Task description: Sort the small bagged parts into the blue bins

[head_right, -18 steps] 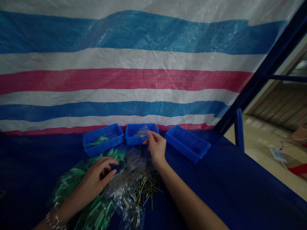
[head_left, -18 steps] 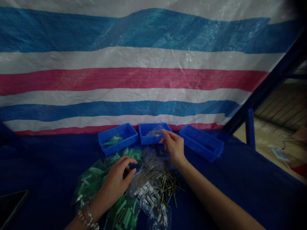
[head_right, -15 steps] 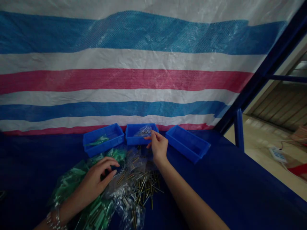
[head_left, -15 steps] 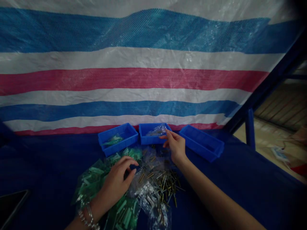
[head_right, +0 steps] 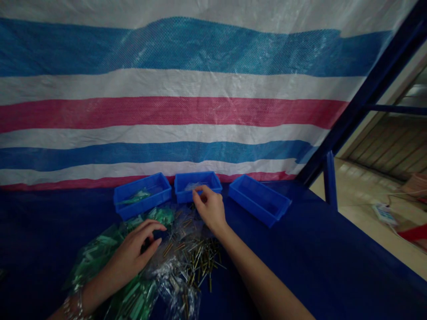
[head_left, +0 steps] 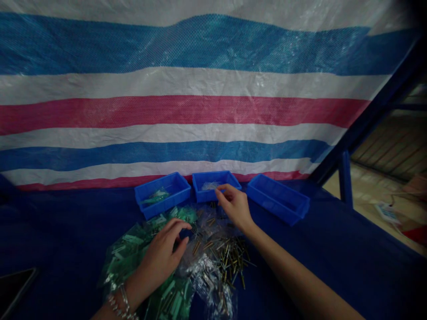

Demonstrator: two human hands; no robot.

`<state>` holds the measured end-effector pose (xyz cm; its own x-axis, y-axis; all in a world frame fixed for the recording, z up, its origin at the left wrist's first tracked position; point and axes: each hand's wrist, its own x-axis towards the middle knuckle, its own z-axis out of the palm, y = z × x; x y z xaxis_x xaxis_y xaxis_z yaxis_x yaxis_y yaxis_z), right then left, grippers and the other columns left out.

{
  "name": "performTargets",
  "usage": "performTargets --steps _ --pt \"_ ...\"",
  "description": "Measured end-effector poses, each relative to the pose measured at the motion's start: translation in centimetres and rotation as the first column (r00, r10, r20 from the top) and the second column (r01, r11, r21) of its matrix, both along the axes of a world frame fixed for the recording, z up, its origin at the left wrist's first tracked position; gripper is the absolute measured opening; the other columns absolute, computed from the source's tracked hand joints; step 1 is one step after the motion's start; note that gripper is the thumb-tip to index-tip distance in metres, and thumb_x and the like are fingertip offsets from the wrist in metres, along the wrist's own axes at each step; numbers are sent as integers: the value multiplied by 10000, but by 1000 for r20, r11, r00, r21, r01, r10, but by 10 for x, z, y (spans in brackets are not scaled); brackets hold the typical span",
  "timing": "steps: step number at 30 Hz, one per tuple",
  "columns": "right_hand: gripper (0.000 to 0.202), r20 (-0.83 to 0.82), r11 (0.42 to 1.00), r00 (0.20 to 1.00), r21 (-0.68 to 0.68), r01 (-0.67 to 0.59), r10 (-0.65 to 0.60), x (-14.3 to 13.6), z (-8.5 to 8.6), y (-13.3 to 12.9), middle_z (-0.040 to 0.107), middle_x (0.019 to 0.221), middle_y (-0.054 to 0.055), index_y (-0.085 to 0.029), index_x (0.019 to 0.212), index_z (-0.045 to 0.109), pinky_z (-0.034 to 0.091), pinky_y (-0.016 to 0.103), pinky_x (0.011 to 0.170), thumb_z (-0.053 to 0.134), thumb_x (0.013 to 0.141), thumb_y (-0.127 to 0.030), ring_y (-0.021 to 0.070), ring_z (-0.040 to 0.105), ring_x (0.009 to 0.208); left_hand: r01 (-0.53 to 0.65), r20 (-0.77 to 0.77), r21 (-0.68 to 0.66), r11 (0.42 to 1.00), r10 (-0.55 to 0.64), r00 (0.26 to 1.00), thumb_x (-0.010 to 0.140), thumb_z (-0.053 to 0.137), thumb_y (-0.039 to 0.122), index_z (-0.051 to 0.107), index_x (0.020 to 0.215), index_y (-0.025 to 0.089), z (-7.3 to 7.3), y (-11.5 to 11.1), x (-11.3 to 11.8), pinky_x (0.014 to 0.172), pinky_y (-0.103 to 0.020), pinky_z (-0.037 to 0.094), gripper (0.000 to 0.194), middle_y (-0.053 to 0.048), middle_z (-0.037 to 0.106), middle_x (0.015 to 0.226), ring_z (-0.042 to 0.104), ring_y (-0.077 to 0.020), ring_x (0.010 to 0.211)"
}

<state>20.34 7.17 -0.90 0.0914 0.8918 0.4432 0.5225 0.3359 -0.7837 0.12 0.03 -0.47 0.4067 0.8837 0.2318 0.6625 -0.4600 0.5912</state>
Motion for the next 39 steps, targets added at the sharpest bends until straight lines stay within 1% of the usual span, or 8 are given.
performTargets --steps 3,8,12,17,23,28,33,39 --pt "172 301 997 952 -74 -31 52 -6 -1 -7 597 589 -3 -220 781 613 304 205 451 538 721 -363 137 543 536 0 -46 20 1000 1 999 779 407 145 503 1005 206 3 4 2 689 -314 427 253 -55 546 961 532 -157 721" --pt "156 316 977 929 -155 -147 190 -10 -4 -6 599 679 0 -221 816 611 339 209 493 590 672 -277 131 540 575 46 -186 36 998 -38 982 780 407 149 555 840 188 14 15 8 705 -301 414 165 -42 577 832 548 -183 779" --pt "173 167 952 946 -179 -248 277 -11 -5 -2 566 613 -19 -196 805 619 362 210 512 592 637 -167 110 509 537 31 -228 75 997 -13 974 817 363 165 541 720 185 14 22 16 643 -290 404 204 -25 586 713 557 -183 710" --pt "208 -166 896 927 -246 -370 337 -12 -3 -1 515 523 -50 -156 798 601 343 188 461 572 606 -81 74 460 455 -16 -89 89 996 24 996 820 370 182 537 748 190 5 23 18 602 -272 392 182 -5 590 676 549 -162 642" --pt "195 -676 756 622 -144 -639 397 -9 3 -4 530 541 -56 -174 806 583 315 170 412 592 618 -123 59 476 441 -103 118 4 995 102 988 821 399 293 509 902 180 2 24 12 540 -249 388 177 2 579 693 510 -124 558" --pt "176 -757 682 461 -29 -731 462 -9 5 -6 543 594 -40 -198 814 584 350 188 449 616 648 -150 106 581 575 -120 228 -95 988 139 964 802 421 376 479 1034 183 -1 29 9 513 -245 373 307 -31 586 835 505 -123 587" --pt "154 -694 671 485 -4 -741 532 -11 10 -10 563 625 -31 -208 820 583 383 205 489 617 675 -169 116 589 619 -40 316 -190 981 100 944 780 447 380 468 1074 165 -1 31 8 525 -251 365 365 -61 604 889 538 -148 659" --pt "124 -597 746 595 9 -666 538 -22 15 -15 554 607 -41 -203 814 579 402 221 522 598 696 -169 91 562 560 -12 250 -187 982 59 966 750 487 358 591 718 153 1 32 7 491 -239 327 233 -14 592 615 500 -133 559"
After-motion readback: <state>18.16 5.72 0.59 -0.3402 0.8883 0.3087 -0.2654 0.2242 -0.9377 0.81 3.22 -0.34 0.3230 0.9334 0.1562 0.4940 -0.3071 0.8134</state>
